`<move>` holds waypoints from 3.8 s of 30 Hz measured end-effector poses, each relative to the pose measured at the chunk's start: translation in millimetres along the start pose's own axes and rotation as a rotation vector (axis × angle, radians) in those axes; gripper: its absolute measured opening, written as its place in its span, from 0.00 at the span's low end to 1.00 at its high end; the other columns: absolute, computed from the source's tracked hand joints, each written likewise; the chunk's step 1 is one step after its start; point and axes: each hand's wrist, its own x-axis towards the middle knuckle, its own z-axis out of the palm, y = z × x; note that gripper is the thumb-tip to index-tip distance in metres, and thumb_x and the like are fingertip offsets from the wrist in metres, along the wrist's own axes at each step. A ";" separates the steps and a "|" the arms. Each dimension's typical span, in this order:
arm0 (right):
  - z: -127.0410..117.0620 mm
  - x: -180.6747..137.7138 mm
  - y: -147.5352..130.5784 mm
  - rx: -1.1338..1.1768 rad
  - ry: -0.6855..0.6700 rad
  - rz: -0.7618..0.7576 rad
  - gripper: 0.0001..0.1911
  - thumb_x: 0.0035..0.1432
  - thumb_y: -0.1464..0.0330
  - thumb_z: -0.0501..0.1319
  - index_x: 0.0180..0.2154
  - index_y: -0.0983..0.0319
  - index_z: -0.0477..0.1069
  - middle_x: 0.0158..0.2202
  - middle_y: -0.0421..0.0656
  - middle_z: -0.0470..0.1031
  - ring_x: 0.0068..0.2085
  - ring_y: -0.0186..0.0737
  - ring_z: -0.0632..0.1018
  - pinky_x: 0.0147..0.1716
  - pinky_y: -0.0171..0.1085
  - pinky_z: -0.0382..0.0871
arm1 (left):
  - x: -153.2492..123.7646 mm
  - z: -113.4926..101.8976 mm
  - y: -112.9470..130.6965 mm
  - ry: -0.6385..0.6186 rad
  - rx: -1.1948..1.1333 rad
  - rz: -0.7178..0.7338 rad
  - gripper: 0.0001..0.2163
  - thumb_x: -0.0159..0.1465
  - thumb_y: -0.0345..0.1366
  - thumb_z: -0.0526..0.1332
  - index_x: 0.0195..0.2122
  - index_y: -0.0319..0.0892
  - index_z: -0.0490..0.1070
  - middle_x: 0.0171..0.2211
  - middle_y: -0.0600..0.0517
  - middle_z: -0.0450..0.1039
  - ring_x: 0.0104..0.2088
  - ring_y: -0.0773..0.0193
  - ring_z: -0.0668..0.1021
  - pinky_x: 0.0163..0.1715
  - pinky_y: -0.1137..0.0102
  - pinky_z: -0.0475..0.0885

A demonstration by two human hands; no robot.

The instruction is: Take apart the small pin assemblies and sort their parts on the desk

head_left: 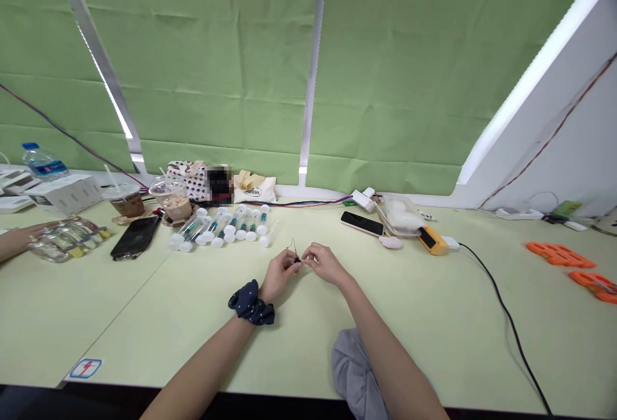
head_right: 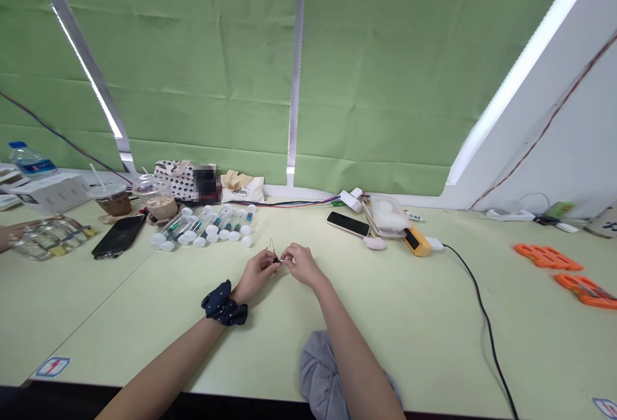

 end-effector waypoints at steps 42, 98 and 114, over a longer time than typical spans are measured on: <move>3.2 0.7 -5.4 0.147 0.068 -0.030 0.06 0.53 0.75 0.57 0.31 0.61 0.71 0.29 0.40 0.67 0.30 0.33 0.68 0.33 0.33 0.63 | 0.2 -3.7 7.2 -0.005 -0.124 -0.057 0.15 0.56 0.43 0.62 0.39 0.37 0.73 0.34 0.46 0.77 0.32 0.60 0.77 0.34 0.66 0.72; 27.5 5.1 1.7 0.109 0.117 -0.005 0.16 0.62 0.67 0.46 0.23 0.61 0.61 0.33 0.43 0.64 0.31 0.34 0.68 0.34 0.36 0.63 | 0.1 -6.7 1.2 0.010 -0.164 -0.033 0.13 0.54 0.39 0.64 0.37 0.36 0.74 0.33 0.46 0.76 0.31 0.62 0.77 0.36 0.67 0.71; 24.9 2.7 -3.5 0.160 0.146 -0.043 0.05 0.58 0.72 0.48 0.31 0.60 0.59 0.41 0.46 0.63 0.40 0.39 0.69 0.41 0.41 0.65 | 0.8 -7.6 2.2 0.022 -0.166 -0.032 0.13 0.54 0.39 0.64 0.37 0.36 0.74 0.33 0.46 0.76 0.31 0.62 0.77 0.35 0.68 0.71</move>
